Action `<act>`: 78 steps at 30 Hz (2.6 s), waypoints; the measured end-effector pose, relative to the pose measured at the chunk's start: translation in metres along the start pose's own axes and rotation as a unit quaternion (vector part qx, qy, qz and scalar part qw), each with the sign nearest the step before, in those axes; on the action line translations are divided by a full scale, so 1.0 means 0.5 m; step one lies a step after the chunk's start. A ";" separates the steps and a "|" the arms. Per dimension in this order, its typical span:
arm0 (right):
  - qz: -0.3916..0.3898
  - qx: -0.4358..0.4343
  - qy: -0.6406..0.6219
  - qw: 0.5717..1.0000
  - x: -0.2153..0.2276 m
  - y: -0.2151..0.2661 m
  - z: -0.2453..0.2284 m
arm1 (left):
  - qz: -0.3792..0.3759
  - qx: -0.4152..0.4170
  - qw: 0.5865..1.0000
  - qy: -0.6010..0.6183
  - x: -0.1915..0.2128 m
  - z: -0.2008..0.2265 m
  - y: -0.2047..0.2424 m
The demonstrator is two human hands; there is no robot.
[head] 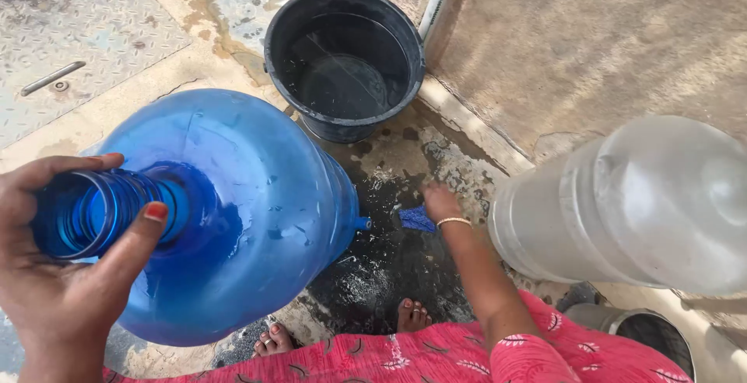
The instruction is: The person is filling a large blue water jug from a water tap and then rinsing the outside of the jug.
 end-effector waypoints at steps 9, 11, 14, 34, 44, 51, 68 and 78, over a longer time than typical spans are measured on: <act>-0.199 -0.043 -0.478 0.854 -0.097 0.028 0.093 | 0.009 -0.007 1.000 0.016 -0.017 0.030 -0.014; -0.198 -0.098 -0.530 0.818 -0.075 0.037 0.108 | 0.016 -0.024 0.999 0.024 -0.019 0.037 -0.018; -0.164 -0.136 -0.427 0.879 -0.035 0.045 0.137 | 0.028 -0.037 0.998 0.046 -0.014 0.060 -0.036; 0.104 0.334 -0.399 0.848 0.865 0.303 -0.791 | 0.085 -0.040 0.962 -0.256 0.006 0.090 -0.057; 0.125 0.311 -0.301 0.893 0.807 0.048 -0.808 | 0.084 -0.123 0.980 -0.133 -0.011 0.076 -0.067; 0.209 0.360 -0.132 0.900 0.792 0.340 -0.984 | 0.183 -0.029 0.971 -0.151 0.047 -0.020 -0.093; 0.225 0.354 -0.121 0.900 0.756 0.347 -1.027 | 0.144 -0.013 0.983 -0.112 0.082 -0.090 -0.094; -0.046 0.207 -0.482 0.850 0.697 -0.101 -0.839 | 0.106 -0.049 0.991 -0.070 0.091 -0.059 -0.069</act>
Point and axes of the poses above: each hand's wrist, its own y-axis away from the middle knuckle, its own x-axis out of the back of the hand, z = x × y, the point moved 7 cm from there along -y, towards the middle knuckle, and after that the axes turned 13 degrees about -y, right-handed, at the moved point
